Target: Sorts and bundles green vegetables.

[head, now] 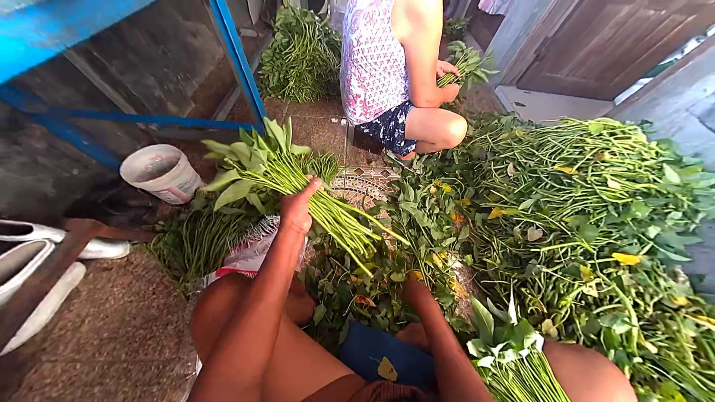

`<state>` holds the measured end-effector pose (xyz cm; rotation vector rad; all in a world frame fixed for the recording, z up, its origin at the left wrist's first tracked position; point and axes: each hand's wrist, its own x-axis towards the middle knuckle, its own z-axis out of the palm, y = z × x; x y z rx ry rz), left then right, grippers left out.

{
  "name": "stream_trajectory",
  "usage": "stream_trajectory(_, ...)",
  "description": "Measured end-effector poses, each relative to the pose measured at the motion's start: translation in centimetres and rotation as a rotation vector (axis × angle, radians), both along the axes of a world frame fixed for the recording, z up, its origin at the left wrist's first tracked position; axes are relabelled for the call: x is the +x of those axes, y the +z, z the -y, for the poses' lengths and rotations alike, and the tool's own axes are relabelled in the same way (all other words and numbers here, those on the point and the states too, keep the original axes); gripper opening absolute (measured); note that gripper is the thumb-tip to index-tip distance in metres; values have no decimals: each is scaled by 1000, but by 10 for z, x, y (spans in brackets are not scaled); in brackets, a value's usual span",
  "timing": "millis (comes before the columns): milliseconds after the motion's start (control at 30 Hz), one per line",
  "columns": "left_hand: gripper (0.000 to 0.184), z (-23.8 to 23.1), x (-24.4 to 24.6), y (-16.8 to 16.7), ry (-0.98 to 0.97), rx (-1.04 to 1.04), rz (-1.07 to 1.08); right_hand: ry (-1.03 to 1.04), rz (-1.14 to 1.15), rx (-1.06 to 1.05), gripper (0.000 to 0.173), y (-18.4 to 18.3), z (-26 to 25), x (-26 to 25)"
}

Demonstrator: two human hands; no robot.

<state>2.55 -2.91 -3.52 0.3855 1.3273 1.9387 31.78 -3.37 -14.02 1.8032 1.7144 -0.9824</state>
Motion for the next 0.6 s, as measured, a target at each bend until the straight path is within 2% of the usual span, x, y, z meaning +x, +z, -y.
stream_trajectory(33,31,0,4,-5,-1,-11,-28,-44,-59,49,64,14,-3,-6)
stream_trajectory(100,30,1,14,-15,-31,-48,-101,-50,-207,198,57,56,-18,-26)
stream_trajectory(167,29,0,19,-17,-66,-54,-136,26,-484,345,56,91,-35,-41)
stream_trajectory(233,26,-1,21,-12,-97,4,-47,176,-761,361,79,100,-46,-53)
stream_trajectory(267,21,0,21,-8,-125,49,34,235,-814,347,88,97,-45,-61)
stream_trajectory(300,17,1,21,-4,-160,92,119,279,-847,310,86,91,-43,-68)
stream_trajectory(367,14,3,21,-3,-224,147,211,304,-1002,151,55,71,-38,-73)
stream_trajectory(400,13,4,21,-4,-251,151,199,291,-1104,37,44,63,-37,-72)
stream_trajectory(433,13,3,23,-5,-262,143,162,263,-1175,-50,41,59,-37,-69)
stream_trajectory(467,13,2,25,-7,-257,134,116,231,-1210,-74,46,58,-37,-65)
stream_trajectory(500,14,0,26,-9,-235,124,65,200,-1214,-50,60,61,-38,-61)
stream_trajectory(567,18,-4,27,-13,-189,116,-23,163,-1181,53,100,66,-41,-61)
stream_trajectory(600,19,-5,29,-14,-175,118,-55,167,-1139,103,110,68,-45,-65)
